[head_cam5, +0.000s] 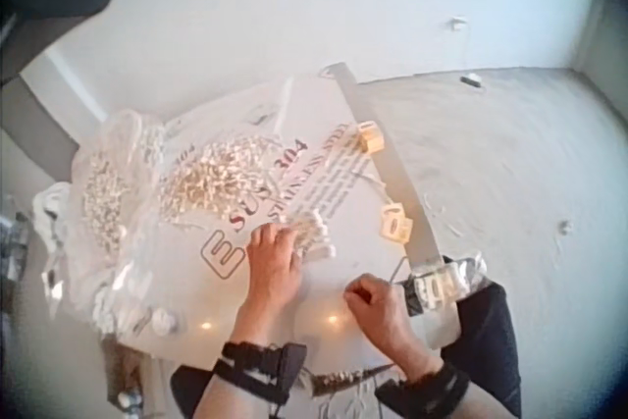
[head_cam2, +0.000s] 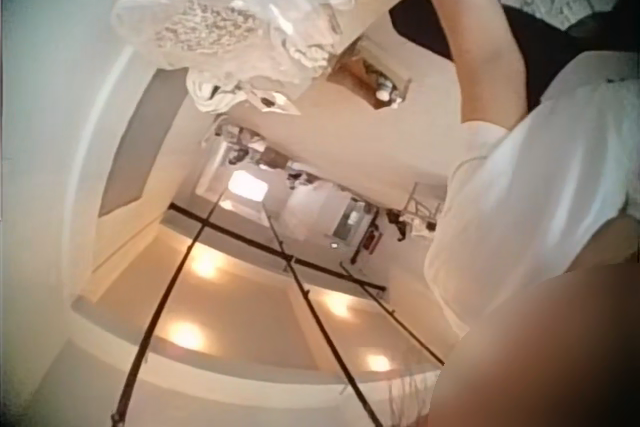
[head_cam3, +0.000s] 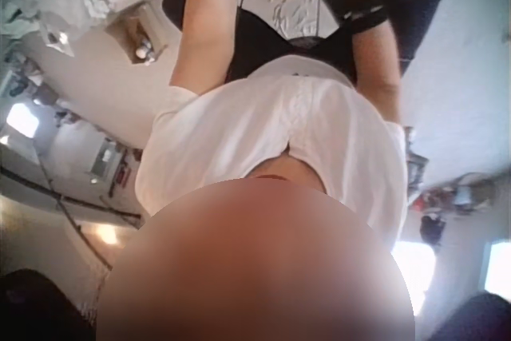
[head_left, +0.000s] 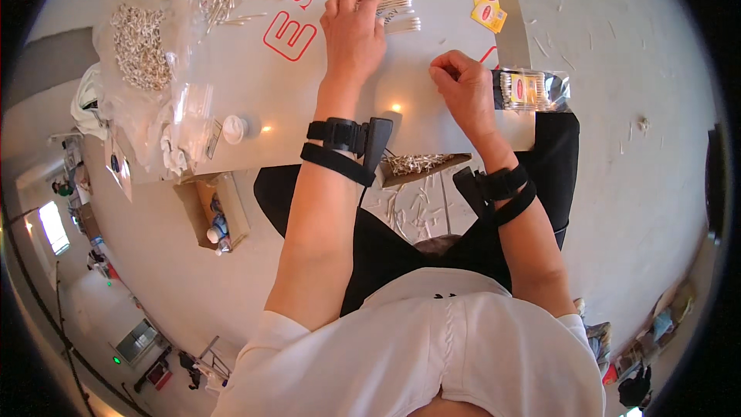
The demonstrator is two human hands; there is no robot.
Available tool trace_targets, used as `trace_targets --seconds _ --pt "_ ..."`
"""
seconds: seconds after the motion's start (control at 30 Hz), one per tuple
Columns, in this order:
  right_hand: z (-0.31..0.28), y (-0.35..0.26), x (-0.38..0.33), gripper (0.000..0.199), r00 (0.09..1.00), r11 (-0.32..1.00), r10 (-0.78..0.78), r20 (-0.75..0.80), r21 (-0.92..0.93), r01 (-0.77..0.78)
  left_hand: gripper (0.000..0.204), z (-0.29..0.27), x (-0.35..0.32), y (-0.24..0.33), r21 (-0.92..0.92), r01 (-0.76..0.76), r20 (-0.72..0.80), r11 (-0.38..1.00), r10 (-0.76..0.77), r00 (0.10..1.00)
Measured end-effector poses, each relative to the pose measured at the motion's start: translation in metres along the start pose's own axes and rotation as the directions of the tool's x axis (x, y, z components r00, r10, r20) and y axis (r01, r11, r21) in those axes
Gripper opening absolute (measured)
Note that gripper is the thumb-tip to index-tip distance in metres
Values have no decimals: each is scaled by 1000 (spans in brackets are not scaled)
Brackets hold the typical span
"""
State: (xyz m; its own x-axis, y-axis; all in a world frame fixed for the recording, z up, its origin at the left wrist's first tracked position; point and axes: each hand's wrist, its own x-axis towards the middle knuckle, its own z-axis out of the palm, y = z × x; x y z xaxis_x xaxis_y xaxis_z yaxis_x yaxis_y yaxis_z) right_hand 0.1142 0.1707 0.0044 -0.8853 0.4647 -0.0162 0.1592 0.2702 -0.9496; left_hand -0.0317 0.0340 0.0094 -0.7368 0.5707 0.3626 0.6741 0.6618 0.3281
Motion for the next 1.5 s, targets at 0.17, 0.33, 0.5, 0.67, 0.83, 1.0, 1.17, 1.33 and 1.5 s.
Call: trace_targets --seconds 0.17,0.33,0.5,0.67,0.83,1.0,1.17,1.33,1.5 --pt "9 -1 10 8 995 994 90 51 59 -93 21 5 15 -3 -9 69 -13 998 -69 998" --pt "15 -8 7 8 985 982 145 90 105 -154 18 8 15 -5 10 67 24 998 -67 997" --pt "10 -10 6 9 985 983 150 86 94 -158 20 11 0 8 27 60 36 998 -61 997" --pt "3 -13 -2 10 971 967 230 68 93 -236 23 8 -31 25 4 55 24 998 -55 998" --pt "1 -9 -7 10 975 970 215 48 109 -219 43 4 -46 37 61 12 6 998 -12 1000" --pt "-1 -10 -9 9 982 979 186 22 85 -187 68 7 -61 54 137 25 161 990 -47 986" --pt "-6 -5 -16 8 983 977 182 -30 117 -177 76 -3 -76 61 102 37 254 994 -62 965" --pt "-9 -1 -17 6 988 989 141 -59 59 -138 79 -2 -70 56 97 33 244 995 -56 968" --pt "-11 3 -13 6 989 980 -111 -97 -176 92 80 -7 -77 58 115 -5 299 993 -30 954"
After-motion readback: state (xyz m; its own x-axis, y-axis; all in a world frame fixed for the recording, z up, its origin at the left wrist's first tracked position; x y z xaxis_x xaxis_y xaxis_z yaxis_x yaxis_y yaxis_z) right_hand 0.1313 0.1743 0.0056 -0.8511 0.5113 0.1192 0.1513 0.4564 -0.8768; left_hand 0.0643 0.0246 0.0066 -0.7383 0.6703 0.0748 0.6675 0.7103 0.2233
